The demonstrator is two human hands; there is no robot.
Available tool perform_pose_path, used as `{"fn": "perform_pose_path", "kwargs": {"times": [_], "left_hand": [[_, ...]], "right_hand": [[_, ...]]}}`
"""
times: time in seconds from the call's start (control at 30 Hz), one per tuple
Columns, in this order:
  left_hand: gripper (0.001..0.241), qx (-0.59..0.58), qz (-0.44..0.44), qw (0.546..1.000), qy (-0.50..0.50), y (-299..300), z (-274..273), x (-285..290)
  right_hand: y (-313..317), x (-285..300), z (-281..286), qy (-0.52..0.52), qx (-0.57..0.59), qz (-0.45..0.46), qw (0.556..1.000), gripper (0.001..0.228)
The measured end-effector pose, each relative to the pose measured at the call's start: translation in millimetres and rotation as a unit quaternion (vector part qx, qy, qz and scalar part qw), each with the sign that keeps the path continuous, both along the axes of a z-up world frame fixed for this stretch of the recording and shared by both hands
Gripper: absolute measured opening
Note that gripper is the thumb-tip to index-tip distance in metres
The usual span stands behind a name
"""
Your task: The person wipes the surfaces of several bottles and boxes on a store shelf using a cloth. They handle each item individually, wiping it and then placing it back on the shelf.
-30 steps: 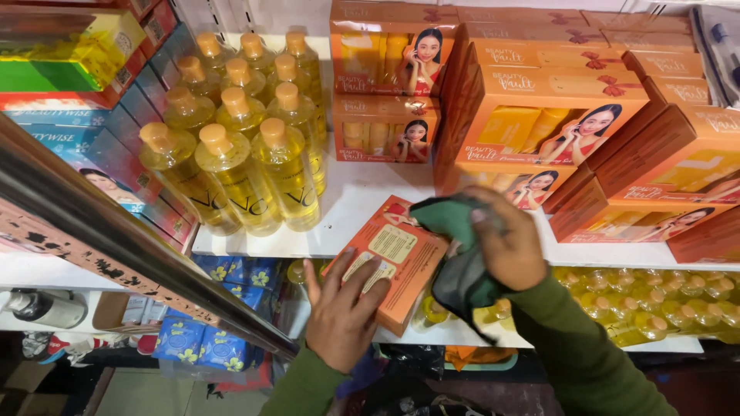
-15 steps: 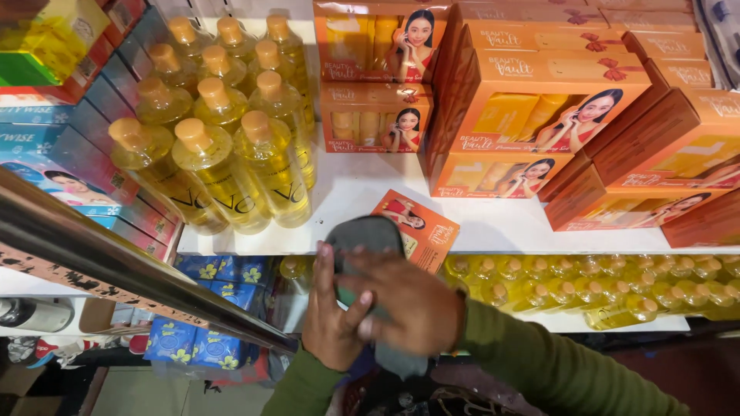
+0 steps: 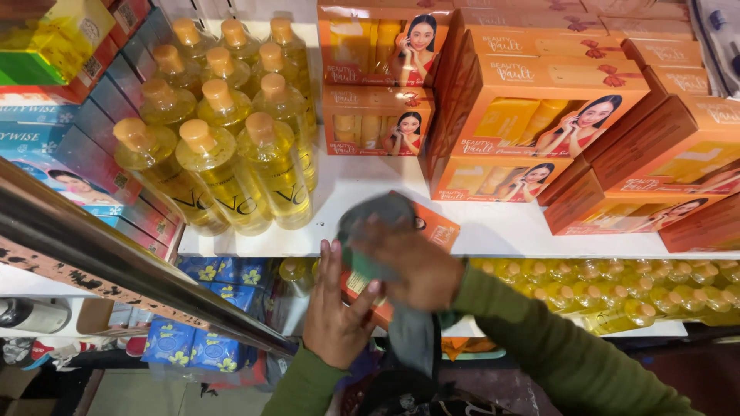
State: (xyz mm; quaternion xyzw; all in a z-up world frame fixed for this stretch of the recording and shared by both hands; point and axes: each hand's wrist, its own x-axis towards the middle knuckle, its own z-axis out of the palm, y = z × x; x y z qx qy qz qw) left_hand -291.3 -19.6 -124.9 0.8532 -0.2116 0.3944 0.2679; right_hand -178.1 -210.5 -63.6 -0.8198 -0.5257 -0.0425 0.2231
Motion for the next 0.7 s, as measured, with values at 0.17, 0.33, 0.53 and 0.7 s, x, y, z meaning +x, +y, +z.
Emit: {"fn": "perform_pose_path", "kwargs": {"times": [0.17, 0.33, 0.53, 0.7], "left_hand": [[0.119, -0.002, -0.024, 1.000, -0.005, 1.3, 8.0, 0.4], [0.081, 0.120, 0.021, 0.992, 0.042, -3.5, 16.2, 1.6], [0.076, -0.001, -0.014, 0.999, 0.042, 8.2, 53.3, -5.6], [0.061, -0.380, -0.081, 0.897, 0.211, 0.7, 25.7, 10.2]], "right_hand": [[-11.6, -12.5, 3.9, 0.094, -0.030, 0.089, 0.991, 0.077], [-57.8, 38.8, -10.2, 0.059, 0.058, -0.051, 0.995, 0.070], [-107.3, 16.6, 11.1, 0.049, 0.305, -0.186, 0.933, 0.052], [-113.1, -2.4, 61.4, 0.056, 0.425, -0.152, 0.891, 0.051]]}}
